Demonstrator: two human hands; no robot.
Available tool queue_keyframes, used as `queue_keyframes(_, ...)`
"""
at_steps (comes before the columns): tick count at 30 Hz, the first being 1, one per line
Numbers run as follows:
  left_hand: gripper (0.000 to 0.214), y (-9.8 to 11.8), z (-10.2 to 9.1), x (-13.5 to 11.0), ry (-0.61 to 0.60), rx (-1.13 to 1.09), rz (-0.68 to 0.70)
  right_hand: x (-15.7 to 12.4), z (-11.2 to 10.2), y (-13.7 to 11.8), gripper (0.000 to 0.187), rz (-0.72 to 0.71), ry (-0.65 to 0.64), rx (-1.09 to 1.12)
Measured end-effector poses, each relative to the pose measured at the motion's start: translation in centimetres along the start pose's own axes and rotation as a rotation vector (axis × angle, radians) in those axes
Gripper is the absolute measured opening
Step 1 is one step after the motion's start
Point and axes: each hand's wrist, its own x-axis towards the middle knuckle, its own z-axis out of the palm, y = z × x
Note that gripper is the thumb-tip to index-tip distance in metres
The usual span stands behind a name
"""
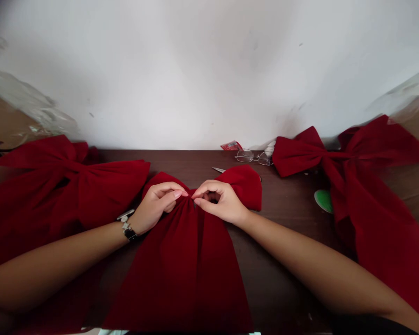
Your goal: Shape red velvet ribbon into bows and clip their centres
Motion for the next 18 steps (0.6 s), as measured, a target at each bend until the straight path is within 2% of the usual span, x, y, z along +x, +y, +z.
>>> queue_keyframes(18,0.024,0.27,-0.01,-0.02,-0.022,0.028,-0.005,0.15,-0.14,-0.29,0.009,-0.034,-0.018,-0.122)
